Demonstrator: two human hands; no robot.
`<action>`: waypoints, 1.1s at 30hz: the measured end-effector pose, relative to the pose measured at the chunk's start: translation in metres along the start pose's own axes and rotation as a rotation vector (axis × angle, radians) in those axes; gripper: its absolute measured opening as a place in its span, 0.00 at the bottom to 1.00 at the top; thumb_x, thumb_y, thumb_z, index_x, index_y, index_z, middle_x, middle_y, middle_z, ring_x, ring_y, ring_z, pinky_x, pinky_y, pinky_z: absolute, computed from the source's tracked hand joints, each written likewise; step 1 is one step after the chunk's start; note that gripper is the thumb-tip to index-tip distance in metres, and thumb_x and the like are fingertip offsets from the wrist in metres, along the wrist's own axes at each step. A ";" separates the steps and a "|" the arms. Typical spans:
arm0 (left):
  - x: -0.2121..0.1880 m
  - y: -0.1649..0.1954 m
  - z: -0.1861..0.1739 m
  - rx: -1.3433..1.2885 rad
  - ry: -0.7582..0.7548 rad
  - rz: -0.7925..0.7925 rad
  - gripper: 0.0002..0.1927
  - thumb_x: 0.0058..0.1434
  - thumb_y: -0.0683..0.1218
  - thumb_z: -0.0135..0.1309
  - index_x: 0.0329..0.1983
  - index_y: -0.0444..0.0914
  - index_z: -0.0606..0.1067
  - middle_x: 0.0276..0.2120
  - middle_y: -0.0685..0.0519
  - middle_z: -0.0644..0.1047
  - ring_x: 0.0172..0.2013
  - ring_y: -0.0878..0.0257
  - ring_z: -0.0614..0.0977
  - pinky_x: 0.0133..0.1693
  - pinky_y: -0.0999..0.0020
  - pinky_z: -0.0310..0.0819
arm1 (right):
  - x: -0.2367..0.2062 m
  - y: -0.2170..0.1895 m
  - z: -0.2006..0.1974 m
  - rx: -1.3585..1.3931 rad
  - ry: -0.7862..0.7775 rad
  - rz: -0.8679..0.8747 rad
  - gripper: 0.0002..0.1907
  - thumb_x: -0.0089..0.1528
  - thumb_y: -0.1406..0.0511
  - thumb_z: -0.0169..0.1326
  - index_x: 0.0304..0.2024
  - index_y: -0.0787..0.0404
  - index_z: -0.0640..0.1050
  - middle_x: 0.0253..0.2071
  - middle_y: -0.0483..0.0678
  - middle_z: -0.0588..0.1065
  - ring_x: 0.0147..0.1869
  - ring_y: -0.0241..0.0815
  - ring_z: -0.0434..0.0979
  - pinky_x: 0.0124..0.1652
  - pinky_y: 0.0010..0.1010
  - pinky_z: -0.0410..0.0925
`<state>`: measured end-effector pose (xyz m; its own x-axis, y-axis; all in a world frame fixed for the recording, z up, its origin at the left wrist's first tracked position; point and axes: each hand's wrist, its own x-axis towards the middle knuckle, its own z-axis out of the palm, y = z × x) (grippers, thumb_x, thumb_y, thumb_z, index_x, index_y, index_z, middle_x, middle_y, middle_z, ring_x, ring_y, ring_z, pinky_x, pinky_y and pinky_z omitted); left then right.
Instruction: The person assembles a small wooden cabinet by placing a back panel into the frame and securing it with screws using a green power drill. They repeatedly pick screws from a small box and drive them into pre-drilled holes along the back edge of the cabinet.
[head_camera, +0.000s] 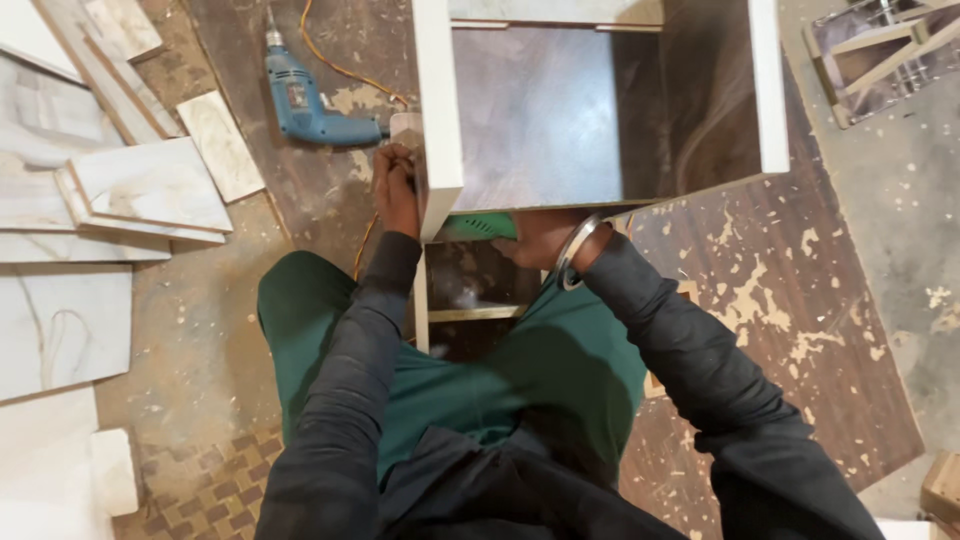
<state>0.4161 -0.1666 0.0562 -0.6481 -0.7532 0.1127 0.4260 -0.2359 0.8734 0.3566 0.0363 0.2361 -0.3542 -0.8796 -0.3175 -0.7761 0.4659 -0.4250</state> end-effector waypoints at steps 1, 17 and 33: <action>0.000 0.001 0.001 0.023 0.005 -0.005 0.11 0.69 0.36 0.37 0.44 0.38 0.72 0.31 0.59 0.66 0.32 0.70 0.65 0.36 0.75 0.61 | 0.000 0.002 0.001 -0.015 -0.006 0.004 0.21 0.60 0.58 0.58 0.54 0.59 0.79 0.42 0.61 0.79 0.44 0.61 0.79 0.47 0.49 0.72; -0.187 0.031 -0.073 -0.454 0.329 -0.690 0.14 0.72 0.39 0.43 0.57 0.26 0.69 0.49 0.39 0.80 0.50 0.54 0.85 0.52 0.65 0.81 | -0.121 -0.028 0.087 1.099 0.645 0.107 0.28 0.58 0.74 0.57 0.61 0.71 0.67 0.38 0.57 0.79 0.23 0.39 0.75 0.23 0.28 0.69; -0.178 0.006 -0.005 -0.410 0.087 -0.796 0.16 0.70 0.48 0.53 0.56 0.34 0.75 0.49 0.47 0.81 0.47 0.60 0.84 0.46 0.69 0.81 | -0.198 -0.066 0.113 1.361 0.721 0.168 0.23 0.60 0.75 0.55 0.57 0.70 0.66 0.35 0.59 0.78 0.24 0.40 0.75 0.25 0.29 0.72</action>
<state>0.5374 -0.0370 0.0384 -0.8047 -0.3126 -0.5046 0.0738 -0.8962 0.4375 0.5372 0.1909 0.2313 -0.8636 -0.4822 -0.1475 0.1997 -0.0585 -0.9781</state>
